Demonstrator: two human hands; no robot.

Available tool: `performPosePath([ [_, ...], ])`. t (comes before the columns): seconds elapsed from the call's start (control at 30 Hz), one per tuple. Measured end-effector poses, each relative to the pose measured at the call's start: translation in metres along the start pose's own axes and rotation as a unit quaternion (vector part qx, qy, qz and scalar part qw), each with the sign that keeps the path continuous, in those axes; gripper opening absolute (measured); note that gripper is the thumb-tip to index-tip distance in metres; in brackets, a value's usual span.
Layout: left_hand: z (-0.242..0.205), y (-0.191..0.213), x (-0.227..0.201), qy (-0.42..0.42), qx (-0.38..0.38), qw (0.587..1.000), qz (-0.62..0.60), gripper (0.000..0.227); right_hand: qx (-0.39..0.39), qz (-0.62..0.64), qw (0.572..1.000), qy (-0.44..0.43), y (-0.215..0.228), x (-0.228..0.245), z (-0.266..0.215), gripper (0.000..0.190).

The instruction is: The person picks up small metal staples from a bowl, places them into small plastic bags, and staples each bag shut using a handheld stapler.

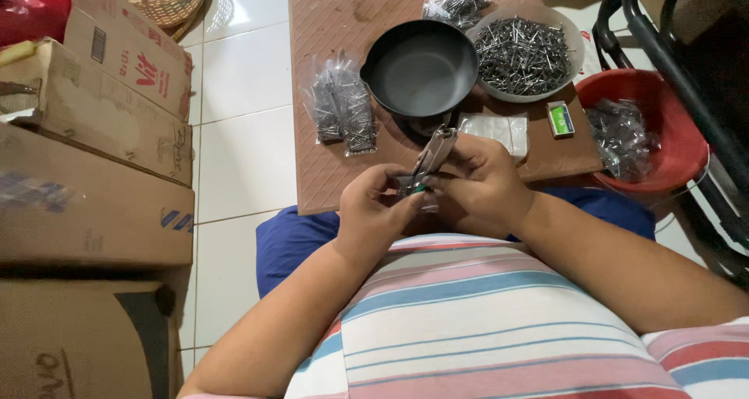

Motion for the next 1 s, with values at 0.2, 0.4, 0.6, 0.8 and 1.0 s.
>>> performPosePath([
  [0.2, 0.003, -0.002, 0.005, 0.057, -0.001, 0.998, 0.022, 0.035, -0.043, -0.003, 0.999, 0.013, 0.011, -0.013, 0.005, 0.019],
  [0.4, 0.003, -0.003, 0.006, 0.08, -0.027, 0.995, -0.052, 0.029, -0.026, 0.047, 0.998, -0.031, 0.023, 0.008, 0.011, 0.019],
  [0.6, 0.005, -0.002, 0.021, 0.081, -0.035, 0.993, -0.075, 0.012, 0.034, -0.165, 0.983, -0.072, 0.045, -0.029, 0.008, 0.027],
  [0.8, 0.009, -0.001, 0.038, 0.089, 0.018, 0.993, -0.07, 0.01, 0.094, -0.179, 0.975, -0.086, 0.023, -0.018, 0.012, 0.011],
  [1.0, 0.021, 0.006, 0.053, 0.108, 0.008, 0.991, -0.078, 0.012, 0.07, -0.262, 0.957, -0.105, 0.03, -0.031, 0.024, 0.016],
])
Point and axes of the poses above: each hand's wrist, its own z-axis towards the middle knuckle, its own y-axis out of the back of the hand, x = y × z, the point moved 1 cm from there along z, towards the middle knuckle, and after that the axes turned 1 degree about -x, right-handed, at the moved point
